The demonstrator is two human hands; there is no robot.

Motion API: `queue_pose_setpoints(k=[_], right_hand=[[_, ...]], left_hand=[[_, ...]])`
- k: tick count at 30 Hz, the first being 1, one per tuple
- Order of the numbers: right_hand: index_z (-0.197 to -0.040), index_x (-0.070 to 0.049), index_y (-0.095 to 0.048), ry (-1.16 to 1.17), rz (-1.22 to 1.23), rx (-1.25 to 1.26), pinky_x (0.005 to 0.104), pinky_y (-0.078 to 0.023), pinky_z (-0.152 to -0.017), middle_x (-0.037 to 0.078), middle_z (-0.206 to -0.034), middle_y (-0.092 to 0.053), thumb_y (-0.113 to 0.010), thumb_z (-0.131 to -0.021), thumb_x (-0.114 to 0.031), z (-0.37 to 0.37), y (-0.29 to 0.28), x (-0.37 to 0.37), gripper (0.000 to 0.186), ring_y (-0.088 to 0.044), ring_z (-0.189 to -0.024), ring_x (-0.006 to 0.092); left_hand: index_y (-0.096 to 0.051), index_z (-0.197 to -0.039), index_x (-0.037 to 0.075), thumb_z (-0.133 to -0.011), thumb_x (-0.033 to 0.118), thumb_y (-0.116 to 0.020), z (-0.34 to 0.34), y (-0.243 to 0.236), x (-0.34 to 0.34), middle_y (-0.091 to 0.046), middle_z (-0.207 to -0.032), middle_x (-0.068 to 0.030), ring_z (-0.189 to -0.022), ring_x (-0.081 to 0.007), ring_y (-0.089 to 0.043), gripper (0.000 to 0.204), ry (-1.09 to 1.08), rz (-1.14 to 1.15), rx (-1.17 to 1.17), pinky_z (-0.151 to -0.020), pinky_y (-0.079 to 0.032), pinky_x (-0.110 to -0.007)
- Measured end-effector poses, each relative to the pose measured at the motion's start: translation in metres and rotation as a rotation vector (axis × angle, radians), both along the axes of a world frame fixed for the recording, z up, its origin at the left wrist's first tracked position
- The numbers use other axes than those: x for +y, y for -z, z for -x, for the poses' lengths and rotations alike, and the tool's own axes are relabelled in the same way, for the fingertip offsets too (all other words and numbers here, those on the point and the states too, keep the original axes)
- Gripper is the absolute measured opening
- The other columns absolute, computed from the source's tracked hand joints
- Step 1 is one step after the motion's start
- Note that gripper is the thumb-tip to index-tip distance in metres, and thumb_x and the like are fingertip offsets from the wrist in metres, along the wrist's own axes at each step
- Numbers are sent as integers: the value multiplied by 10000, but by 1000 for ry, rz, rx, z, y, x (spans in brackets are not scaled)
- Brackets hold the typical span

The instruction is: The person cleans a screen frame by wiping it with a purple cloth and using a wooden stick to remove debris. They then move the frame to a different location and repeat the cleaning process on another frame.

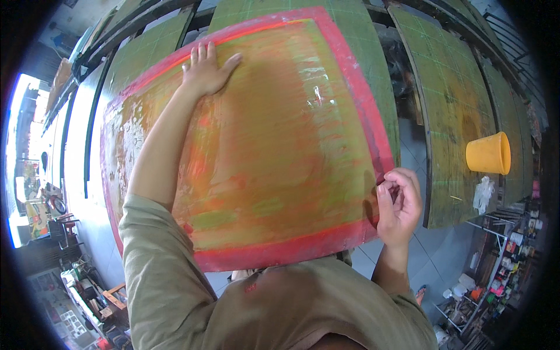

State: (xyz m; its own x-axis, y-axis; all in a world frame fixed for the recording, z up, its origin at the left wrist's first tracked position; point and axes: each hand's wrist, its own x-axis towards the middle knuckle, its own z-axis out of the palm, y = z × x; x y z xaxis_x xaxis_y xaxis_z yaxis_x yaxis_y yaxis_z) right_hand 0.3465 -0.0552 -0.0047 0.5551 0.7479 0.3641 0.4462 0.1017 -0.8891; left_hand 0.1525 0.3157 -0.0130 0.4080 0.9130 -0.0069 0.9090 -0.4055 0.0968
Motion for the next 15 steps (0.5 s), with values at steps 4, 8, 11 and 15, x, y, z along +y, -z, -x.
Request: queue_pose_setpoints(k=[4, 8, 11, 15], right_hand=[[-981, 38, -562, 8, 21, 25, 224, -425, -685, 106, -970, -526, -584, -779, 78, 5, -1, 3, 207, -509, -740, 109], [-982, 37, -564, 24, -19, 32, 219, -424, -690, 100, -975, -525, -579, -783, 88, 0, 3, 2, 206, -508, -749, 107], [-981, 41, -564, 34, -40, 122, 216, -422, -690, 98, -978, -525, -588, -781, 86, 1, 2, -1, 205, -509, -759, 102], [-979, 46, -564, 36, -56, 109, 214, -420, -694, 97, -980, -526, -591, -784, 84, 2, 4, -3, 200, -505, -762, 95]], left_hand=[[-160, -1452, 30, -809, 748, -342, -70, -9, -47, -146, -1513, -190, -1409, -335, -100, 981, 239, 43, 82, -1109, -133, -536], [-285, -1420, 40, -845, 696, -333, -100, -22, -164, -213, -1497, -178, -1400, -350, -131, 874, 745, 58, 280, -1114, -113, -525], [-352, -1393, 75, -851, 621, -412, -68, -17, -192, -290, -1467, -153, -1383, -320, -194, 772, 1275, 124, -82, -1115, -150, -483], [-595, -1137, 73, -860, 454, -554, -57, -3, -55, -605, -1121, -172, -1047, -270, -569, 473, 826, 38, -185, -922, -418, -438]])
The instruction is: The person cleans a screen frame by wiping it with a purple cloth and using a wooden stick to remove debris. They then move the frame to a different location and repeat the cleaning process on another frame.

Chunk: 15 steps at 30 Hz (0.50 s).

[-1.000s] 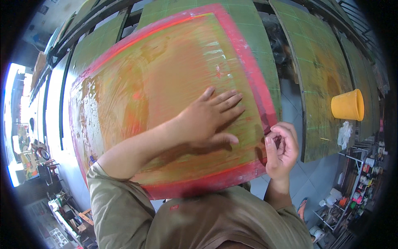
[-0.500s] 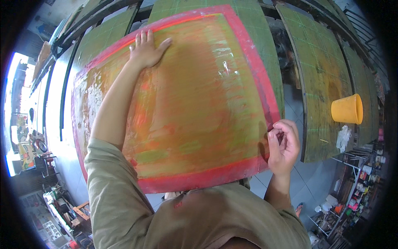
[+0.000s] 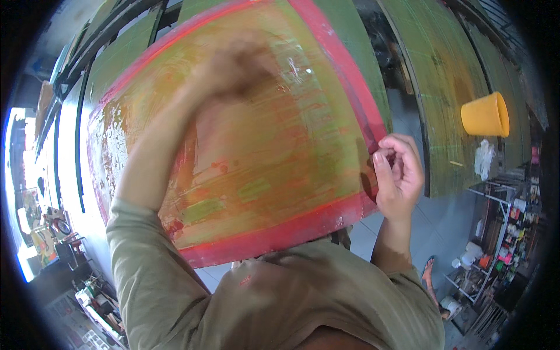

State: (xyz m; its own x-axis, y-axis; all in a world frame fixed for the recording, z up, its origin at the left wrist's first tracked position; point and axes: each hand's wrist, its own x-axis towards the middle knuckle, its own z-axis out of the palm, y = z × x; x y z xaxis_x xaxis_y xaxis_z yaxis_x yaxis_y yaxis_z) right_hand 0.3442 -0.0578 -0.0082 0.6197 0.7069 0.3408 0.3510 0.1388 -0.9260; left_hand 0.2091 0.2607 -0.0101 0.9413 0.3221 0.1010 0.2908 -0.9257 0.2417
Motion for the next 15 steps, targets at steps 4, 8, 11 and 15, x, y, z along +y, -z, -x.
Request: queue_pose_setpoints(k=[4, 8, 11, 15], right_hand=[[-981, 40, -564, 2, -74, 3, 213, -415, -692, 89, -981, -528, -588, -794, 79, -1, 6, 1, 193, -502, -758, 91], [-1015, 23, -559, 111, -165, 181, 224, -420, -684, 83, -976, -539, -568, -841, 34, -6, 10, -1, 174, -510, -760, 104], [-1050, 11, -553, 187, -405, 512, 247, -434, -686, 87, -954, -553, -546, -883, -26, -10, 10, -6, 171, -528, -755, 125], [-1074, 4, -540, 174, -496, 571, 273, -445, -672, 101, -923, -572, -529, -910, -100, -13, 9, -4, 195, -562, -723, 158]], left_hand=[[-618, -1068, 65, -861, 444, -547, 12, 17, 37, -602, -1052, -214, -1011, -331, -562, 438, -432, -173, 47, -866, -422, -482], [-538, -1249, 46, -810, 570, -556, -21, -38, -152, -303, -1455, -183, -1389, -310, -194, 684, 637, 223, 489, -1125, -92, -516], [-501, -1290, 67, -822, 632, -482, -9, -20, -137, -352, -1432, -163, -1382, -312, -211, 735, 541, 107, 153, -1131, -95, -495], [-358, -1369, 46, -814, 616, -513, -29, -12, -52, -279, -1463, -177, -1367, -346, -217, 811, -100, 252, 191, -1097, -177, -499]])
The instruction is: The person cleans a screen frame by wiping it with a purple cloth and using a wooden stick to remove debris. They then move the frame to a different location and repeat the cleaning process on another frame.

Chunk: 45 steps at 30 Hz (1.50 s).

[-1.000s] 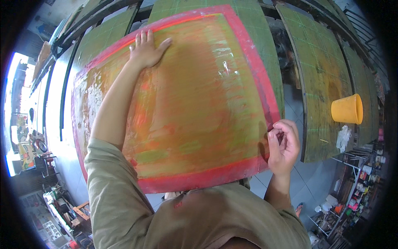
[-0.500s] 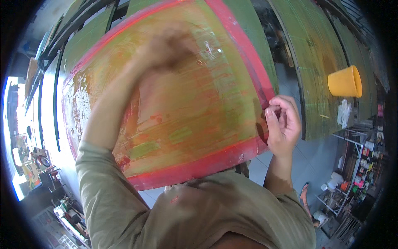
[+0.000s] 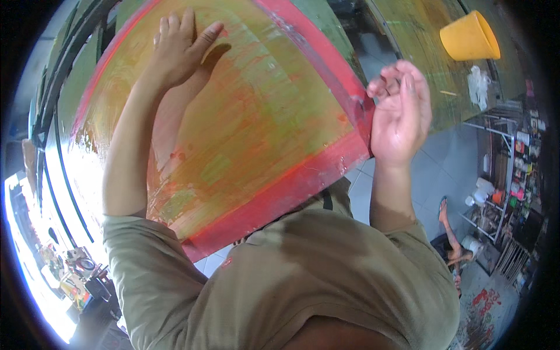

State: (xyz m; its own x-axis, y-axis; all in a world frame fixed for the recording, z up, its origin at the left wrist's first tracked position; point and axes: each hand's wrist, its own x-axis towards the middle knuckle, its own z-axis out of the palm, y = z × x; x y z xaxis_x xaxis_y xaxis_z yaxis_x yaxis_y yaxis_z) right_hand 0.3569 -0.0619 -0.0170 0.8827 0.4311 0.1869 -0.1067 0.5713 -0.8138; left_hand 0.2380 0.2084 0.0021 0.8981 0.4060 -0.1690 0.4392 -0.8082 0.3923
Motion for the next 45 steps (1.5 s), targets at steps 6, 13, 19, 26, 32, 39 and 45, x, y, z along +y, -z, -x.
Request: queue_pose_setpoints(k=[6, 13, 19, 26, 32, 39, 45], right_hand=[[-1059, 6, -546, -14, 33, -48, 269, -443, -663, 96, -904, -584, -540, -910, -122, -1, 4, 0, 197, -567, -703, 155], [-1038, 31, -560, -58, 68, -78, 323, -442, -686, 121, -919, -588, -474, -930, -142, -7, 8, -3, 221, -553, -731, 194], [-1030, 45, -568, -88, 116, -105, 339, -434, -692, 133, -932, -595, -444, -941, -161, -11, 10, -3, 257, -550, -756, 216], [-1005, 57, -575, -111, 132, -176, 308, -467, -653, 137, -878, -607, -527, -907, -106, -11, 7, -1, 197, -574, -706, 202], [-983, 60, -575, -106, 234, -233, 308, -452, -667, 131, -897, -596, -504, -918, -135, -15, 5, -3, 218, -559, -730, 202], [-1004, 52, -563, -99, 302, -271, 309, -436, -690, 123, -901, -585, -524, -914, -125, -15, 8, 3, 202, -540, -741, 191], [-1055, 57, -551, -128, 311, -274, 316, -445, -718, 140, -947, -587, -552, -901, -103, -27, 15, -8, 222, -547, -761, 204]], left_hand=[[-251, -1405, -13, -740, 643, -565, 34, -2, -149, -230, -1467, -232, -1384, -355, -182, 986, 530, -73, -156, -1084, -196, -516], [-482, -1265, -8, -775, 449, -628, 90, -9, -178, -427, -1373, -156, -1309, -279, -370, 685, 709, 64, -128, -1026, -333, -472], [-654, -916, 3, -754, 292, -693, 161, -28, -155, -632, -1025, -157, -1081, -292, -579, 333, 497, 164, -318, -876, -474, -418], [-608, -1157, 17, -792, 215, -685, 225, -29, -168, -557, -1216, -219, -1191, -345, -495, 422, -568, -401, -295, -984, -387, -416], [-544, -1251, 34, -856, 164, -639, 354, 11, -159, -454, -1346, -231, -1273, -331, -409, 427, -1148, -417, -241, -1027, -337, -378], [-576, -1205, 13, -869, 74, -597, 349, 13, -169, -467, -1351, -194, -1265, -265, -434, 342, -1144, -174, -510, -1039, -330, -333], [-554, -1200, 20, -802, -23, -566, 249, 21, -178, -409, -1385, -182, -1302, -356, -364, 400, -699, 56, -687, -1052, -313, -441]])
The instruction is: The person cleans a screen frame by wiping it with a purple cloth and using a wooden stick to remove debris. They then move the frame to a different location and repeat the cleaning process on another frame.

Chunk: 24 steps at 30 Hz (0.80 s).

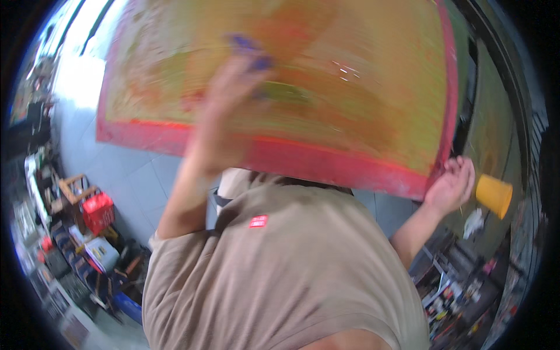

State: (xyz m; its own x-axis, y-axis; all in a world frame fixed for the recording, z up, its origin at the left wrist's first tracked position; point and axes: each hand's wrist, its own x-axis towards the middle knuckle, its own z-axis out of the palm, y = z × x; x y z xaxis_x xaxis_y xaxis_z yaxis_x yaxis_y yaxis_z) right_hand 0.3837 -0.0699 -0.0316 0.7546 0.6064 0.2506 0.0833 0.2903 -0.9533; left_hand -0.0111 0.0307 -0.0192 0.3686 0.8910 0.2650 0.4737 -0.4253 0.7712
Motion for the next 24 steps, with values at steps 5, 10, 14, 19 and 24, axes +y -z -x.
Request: queue_pose_setpoints(k=[5, 10, 14, 19, 24], right_hand=[[-1082, 71, -539, -25, 39, -44, 319, -442, -741, 158, -992, -573, -540, -908, -92, -11, 3, -3, 238, -531, -814, 204], [-1060, 66, -546, 17, 85, -69, 307, -428, -734, 118, -900, -573, -551, -909, -84, -8, 2, -3, 213, -513, -781, 181], [-1041, 65, -548, 27, 137, -83, 299, -419, -721, 97, -864, -562, -538, -914, -70, -2, -7, 0, 186, -497, -761, 170], [-1063, 76, -520, 56, 186, -115, 302, -418, -721, 107, -904, -553, -525, -917, -54, 3, -6, 3, 196, -487, -772, 174], [-1073, 79, -517, 81, 243, -130, 288, -415, -724, 104, -902, -550, -528, -913, -55, 7, -10, 4, 209, -484, -777, 164]], left_hand=[[-583, -1191, 121, -732, 154, -629, -75, -5, -26, -447, -1335, -147, -1281, -336, -368, 463, 370, -220, 262, -1073, -255, -502], [-478, -1300, 168, -749, 146, -609, -47, -8, -25, -424, -1364, -143, -1308, -299, -349, 567, 127, -174, 359, -1057, -253, -556], [-419, -1342, 185, -764, 145, -597, -13, -9, -25, -454, -1351, -113, -1299, -269, -370, 605, -46, -136, 461, -1053, -253, -557], [-422, -1344, 136, -815, 289, -618, 31, -11, -47, -452, -1360, -104, -1310, -273, -359, 584, -267, -77, 498, -1048, -266, -552], [-392, -1376, 113, -855, 427, -581, 83, -16, -58, -366, -1435, -125, -1358, -305, -285, 637, -597, 32, 652, -1077, -178, -567]])
